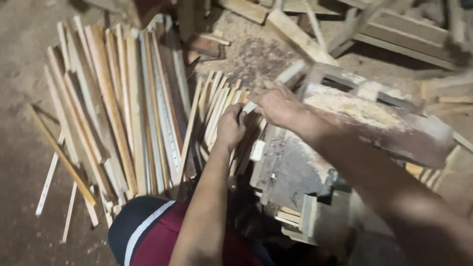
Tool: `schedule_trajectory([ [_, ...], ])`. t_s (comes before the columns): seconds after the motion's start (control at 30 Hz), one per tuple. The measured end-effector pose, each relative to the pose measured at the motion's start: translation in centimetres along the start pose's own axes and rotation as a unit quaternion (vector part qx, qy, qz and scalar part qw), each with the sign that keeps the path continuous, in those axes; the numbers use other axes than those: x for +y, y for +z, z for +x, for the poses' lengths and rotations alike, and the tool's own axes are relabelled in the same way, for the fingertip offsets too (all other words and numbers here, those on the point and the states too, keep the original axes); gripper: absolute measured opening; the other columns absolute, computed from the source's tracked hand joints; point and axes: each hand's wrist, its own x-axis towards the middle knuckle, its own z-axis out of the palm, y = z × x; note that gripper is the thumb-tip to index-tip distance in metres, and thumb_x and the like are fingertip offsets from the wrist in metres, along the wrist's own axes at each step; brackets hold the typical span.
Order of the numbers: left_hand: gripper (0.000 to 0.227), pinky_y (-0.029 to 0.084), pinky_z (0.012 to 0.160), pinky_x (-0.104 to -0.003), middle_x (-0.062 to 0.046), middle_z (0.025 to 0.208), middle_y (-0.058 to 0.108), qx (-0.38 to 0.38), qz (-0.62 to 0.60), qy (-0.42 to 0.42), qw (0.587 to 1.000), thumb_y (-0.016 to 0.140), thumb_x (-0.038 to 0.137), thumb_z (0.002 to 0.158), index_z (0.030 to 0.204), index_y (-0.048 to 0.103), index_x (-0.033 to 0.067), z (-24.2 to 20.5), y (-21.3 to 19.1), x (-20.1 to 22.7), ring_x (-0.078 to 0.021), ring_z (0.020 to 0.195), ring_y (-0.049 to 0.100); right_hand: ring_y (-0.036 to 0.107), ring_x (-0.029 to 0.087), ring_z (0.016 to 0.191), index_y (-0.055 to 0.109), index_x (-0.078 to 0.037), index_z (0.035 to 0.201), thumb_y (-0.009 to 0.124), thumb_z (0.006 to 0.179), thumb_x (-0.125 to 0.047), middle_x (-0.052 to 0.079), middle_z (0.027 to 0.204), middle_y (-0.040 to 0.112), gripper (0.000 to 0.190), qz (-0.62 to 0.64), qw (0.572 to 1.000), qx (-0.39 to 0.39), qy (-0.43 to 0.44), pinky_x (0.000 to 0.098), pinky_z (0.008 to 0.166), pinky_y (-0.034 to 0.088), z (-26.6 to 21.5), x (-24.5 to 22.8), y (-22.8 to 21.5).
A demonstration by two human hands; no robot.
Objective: Shaping the edges of thin wooden strips using a stationary power tool in a workshop.
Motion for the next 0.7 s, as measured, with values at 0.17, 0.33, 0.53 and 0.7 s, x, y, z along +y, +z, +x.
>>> schedule_trajectory([
  [0.17,0.021,0.054,0.094,-0.051,-0.019,0.102,0.071,-0.082,-0.076,0.154,0.982,0.058,0.019,0.099,0.115,0.071,0.0133,0.1,-1.8,11.2,-0.042,0.109,0.068,0.062,0.033,0.111,0.071,-0.019,0.119,0.072,0.088,-0.038,0.007,0.114,0.075,0.036,0.025,0.994,0.081,-0.063,0.0487,0.097,0.045,-8.7,5.9,-5.1],
  [0.33,0.028,0.051,0.089,-0.058,-0.026,0.098,0.071,-0.101,0.055,0.248,0.962,0.071,0.023,0.091,0.113,0.069,0.0052,-0.2,0.1,16.4,-0.0474,0.104,0.068,0.067,0.041,0.099,0.072,-0.012,0.123,0.07,0.092,-0.022,0.014,0.111,0.077,0.033,0.101,0.983,0.149,-0.024,0.0542,0.087,0.052,-20.0,12.6,-5.6],
  [0.53,0.018,0.052,0.091,-0.049,-0.012,0.096,0.075,-0.104,0.101,0.306,0.941,0.066,0.018,0.094,0.111,0.074,0.0151,0.9,6.9,18.5,-0.0371,0.103,0.071,0.069,0.033,0.103,0.077,-0.02,0.116,0.08,0.086,-0.024,0.007,0.108,0.078,0.031,0.163,0.943,0.249,0.146,0.0441,0.095,0.052,-30.2,19.2,0.3],
  [0.7,0.04,0.049,0.101,-0.053,-0.024,0.119,0.07,-0.113,-0.019,0.281,0.953,0.068,0.012,0.092,0.131,0.064,0.0034,-0.7,11.2,23.0,-0.0443,0.117,0.064,0.069,0.033,0.1,0.079,-0.019,0.113,0.084,0.084,-0.021,0.007,0.11,0.078,0.029,0.217,0.898,0.336,0.181,0.0425,0.092,0.053,-33.6,22.1,5.8],
])
